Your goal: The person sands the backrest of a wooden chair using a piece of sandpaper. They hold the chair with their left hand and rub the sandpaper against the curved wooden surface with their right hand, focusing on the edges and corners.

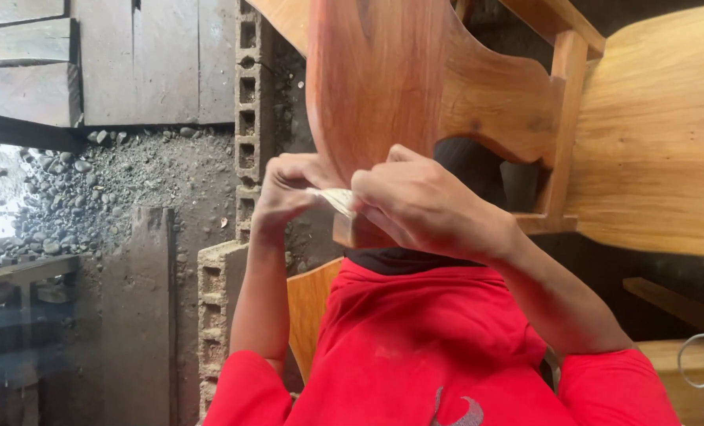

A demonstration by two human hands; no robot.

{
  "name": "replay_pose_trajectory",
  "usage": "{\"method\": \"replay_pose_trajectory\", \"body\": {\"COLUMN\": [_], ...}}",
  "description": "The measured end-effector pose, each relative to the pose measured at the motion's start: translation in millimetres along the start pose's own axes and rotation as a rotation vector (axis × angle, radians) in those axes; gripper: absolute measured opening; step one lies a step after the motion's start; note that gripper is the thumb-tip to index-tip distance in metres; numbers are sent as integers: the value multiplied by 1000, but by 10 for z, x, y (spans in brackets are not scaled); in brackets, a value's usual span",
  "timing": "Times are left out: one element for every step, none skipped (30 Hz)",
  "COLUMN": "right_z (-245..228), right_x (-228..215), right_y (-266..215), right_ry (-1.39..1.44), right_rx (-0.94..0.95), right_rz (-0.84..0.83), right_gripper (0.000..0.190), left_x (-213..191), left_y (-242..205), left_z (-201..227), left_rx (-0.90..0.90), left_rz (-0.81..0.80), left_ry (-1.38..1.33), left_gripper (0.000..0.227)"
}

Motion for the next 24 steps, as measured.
{"method": "replay_pose_trajectory", "body": {"right_z": [41, 83, 123, 124, 145, 165, 124, 103, 98, 103, 115, 123, 180, 341, 502, 600, 769, 943, 974, 1059, 1096, 1224, 1391, 1547], "right_x": [29, 24, 11, -12, -16, -20, -32, -10, 35, 63, 76, 88, 77, 68, 75, 29, -101, -199, -220, -275, -359, -320, -275, -222], "right_y": [77, 145, 203, 191, 205, 222, 143, 71, 4, -38, -100, -166, -239, -336, -420, -568, -816, -1100, -1252, -1491, -1755, -1999, -2362, -2739], "right_ry": [-4, -44, -85, -89, -47, -5, -4, 64, 132, 134, 179, 224, 223, 472, 719, 716, 881, 1040, 1036, 963, 881, 874, 844, 809], "right_rx": [0, -1, 3, 8, 13, 18, 19, 37, 52, 50, 84, 119, 121, 249, 369, 362, 411, 457, 455, 561, 670, 673, 784, 893], "right_rz": [0, 41, 82, 83, 74, 65, 66, 28, -10, -10, 5, 20, 23, 74, 121, 121, 361, 605, 610, 722, 837, 848, 968, 1089], "right_gripper": [28, 25, 21, 21, 21, 22, 22, 23, 25, 25, 21, 17, 17, 12, 20, 20, 19, 24, 24, 16, 9, 9, 10, 13], "left_x": [-132, -278, -415, -358, -361, -367, -308, -216, -147, -147, -129, -104, -64, -31, -13, 17, -18, -46, 9, 14, 60, 231, 376, 534], "left_y": [-6, -9, -5, -13, -21, -32, -66, -96, -138, -176, -235, -296, -255, -217, -160, -67, -10, 35, 131, 188, 254, 388, 529, 671], "left_z": [-66, -111, -164, -181, -212, -241, -232, -255, -290, -301, -329, -355, -247, -149, -36, 61, 177, 287, 301, 251, 208, 301, 423, 538], "left_rx": [3, 48, 90, 90, 45, -1, -2, -47, -89, -90, -124, -159, -160, -165, -163, -158, -96, -35, -35, -80, -131, -137, -131, -120], "left_rz": [-2, 23, 46, 42, 77, 113, 113, 57, 2, 3, 25, 46, 43, 67, 91, 89, 214, 339, 333, 447, 559, 549, 529, 505], "left_ry": [-1, -22, -48, -53, -51, -50, -50, -59, -64, -62, -74, -85, -86, -200, -308, -303, -264, -224, -224, -349, -477, -482, -287, -93], "left_gripper": [17, 20, 25, 25, 28, 31, 31, 26, 23, 23, 21, 20, 20, 45, 74, 74, 74, 77, 77, 86, 97, 97, 97, 98]}}
Point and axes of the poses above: each hand's wrist, its own y-axis towards the middle knuckle, its own x-axis out of the palm, z = x × y, the point moved 7 cm from there along y, towards the middle knuckle, and after that the axes turned 7 degrees about -z, right-handed, at the moved point
